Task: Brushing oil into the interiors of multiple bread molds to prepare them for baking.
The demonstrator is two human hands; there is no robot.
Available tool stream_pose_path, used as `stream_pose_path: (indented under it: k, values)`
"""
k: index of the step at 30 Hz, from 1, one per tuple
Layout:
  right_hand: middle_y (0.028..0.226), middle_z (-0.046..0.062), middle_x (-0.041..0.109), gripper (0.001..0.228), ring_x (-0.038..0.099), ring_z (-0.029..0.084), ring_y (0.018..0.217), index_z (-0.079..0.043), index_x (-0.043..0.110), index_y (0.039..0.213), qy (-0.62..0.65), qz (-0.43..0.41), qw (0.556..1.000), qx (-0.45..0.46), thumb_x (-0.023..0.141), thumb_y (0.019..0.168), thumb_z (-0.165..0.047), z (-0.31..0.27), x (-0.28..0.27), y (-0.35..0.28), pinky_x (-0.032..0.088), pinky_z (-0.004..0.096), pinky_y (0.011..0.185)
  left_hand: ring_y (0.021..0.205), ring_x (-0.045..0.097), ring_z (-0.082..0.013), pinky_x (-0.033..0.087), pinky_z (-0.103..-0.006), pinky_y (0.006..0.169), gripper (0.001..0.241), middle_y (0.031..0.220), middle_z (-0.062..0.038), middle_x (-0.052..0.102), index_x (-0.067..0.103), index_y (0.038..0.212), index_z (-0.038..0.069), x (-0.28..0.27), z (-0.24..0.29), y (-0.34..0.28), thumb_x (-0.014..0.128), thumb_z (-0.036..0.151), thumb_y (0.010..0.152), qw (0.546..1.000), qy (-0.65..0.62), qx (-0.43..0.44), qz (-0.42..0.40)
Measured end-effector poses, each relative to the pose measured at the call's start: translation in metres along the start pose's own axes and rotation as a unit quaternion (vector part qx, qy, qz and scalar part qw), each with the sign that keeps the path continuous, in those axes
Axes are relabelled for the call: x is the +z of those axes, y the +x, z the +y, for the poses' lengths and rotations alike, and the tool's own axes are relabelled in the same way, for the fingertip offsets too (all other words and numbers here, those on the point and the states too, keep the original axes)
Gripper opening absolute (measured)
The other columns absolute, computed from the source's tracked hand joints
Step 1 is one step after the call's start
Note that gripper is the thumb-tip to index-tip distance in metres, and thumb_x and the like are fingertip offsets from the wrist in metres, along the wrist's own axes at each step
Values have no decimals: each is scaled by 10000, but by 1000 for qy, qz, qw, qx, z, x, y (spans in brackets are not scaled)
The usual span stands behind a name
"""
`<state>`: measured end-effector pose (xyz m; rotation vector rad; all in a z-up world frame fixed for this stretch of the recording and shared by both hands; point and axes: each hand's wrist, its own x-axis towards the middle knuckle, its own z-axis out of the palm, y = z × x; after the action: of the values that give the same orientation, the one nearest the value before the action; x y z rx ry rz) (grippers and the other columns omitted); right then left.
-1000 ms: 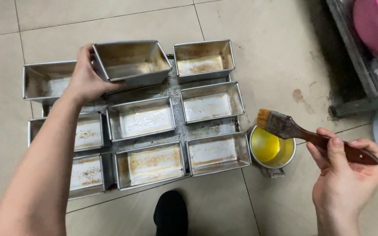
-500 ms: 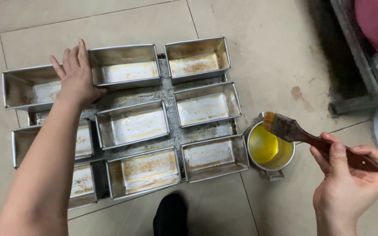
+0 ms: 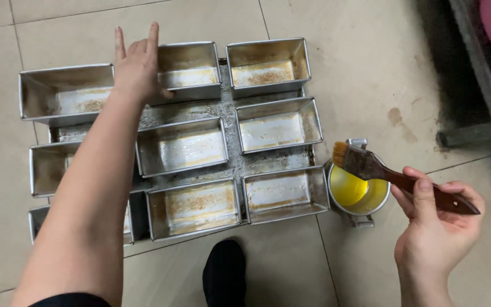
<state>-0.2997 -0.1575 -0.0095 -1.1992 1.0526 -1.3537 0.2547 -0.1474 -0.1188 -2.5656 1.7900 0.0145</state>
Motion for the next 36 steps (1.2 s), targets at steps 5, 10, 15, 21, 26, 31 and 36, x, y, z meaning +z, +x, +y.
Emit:
stream_pose_path:
  k: [5,10,15,21,26,31,36]
  values:
    - [1237,207,649,236,712,324,1225,-64,416,1229,-22,17,1000,3,600,1131,47,-20,26,-1,671,432,944,1482,371,-380,-43,-613,1229,1576,1518,-240,468,54,1668,-14,10,4,-21,970,528,506,997,12,20,67]
    - [1226,206,665,230,721,318,1203,-69,422,1220,-5,19,1000,10,599,1121,40,-25,24,-1,675,418,927,1520,230,-446,-39,-652,1162,1519,1619,-293,301,98,1617,-11,-30,38,-78,960,564,507,993,-75,42,83]
    - [1232,225,658,227,724,331,1211,-56,418,1226,-5,-1,1000,-1,610,1176,55,-8,4,-5,638,439,957,1472,283,-371,33,-568,1241,1494,1541,-219,347,92,1588,62,-47,76,-130,988,481,469,981,-112,101,-125]
    - [1235,230,663,224,720,327,1218,-54,425,1226,1,-4,1000,2,611,1170,56,-8,3,-14,685,441,964,1368,453,-374,257,-454,1219,1493,1444,-228,488,115,1575,1,-29,83,-118,1019,275,419,978,-141,122,-93]
    - [1228,221,659,253,724,336,1227,-67,418,1272,-12,0,1000,0,614,1164,49,-15,-8,-13,687,434,938,1353,481,-368,281,-450,1227,1495,1419,-221,516,100,1573,-16,-34,81,-106,1018,265,426,978,-135,127,-99]
    - [1233,226,674,231,725,338,1205,-51,403,1220,-19,7,1000,-9,610,1186,46,-12,-28,-6,681,424,938,1382,476,-341,272,-455,1248,1546,1433,-218,522,51,1607,-5,-34,78,-109,1014,295,435,978,-129,125,-104]
    - [1228,194,683,245,737,273,1165,-51,424,1258,-96,18,995,-31,607,1154,75,16,-56,6,669,348,918,1494,247,-406,182,-486,1223,1660,1601,-332,227,14,1545,-98,-47,80,-130,1006,538,376,976,-184,114,-35]
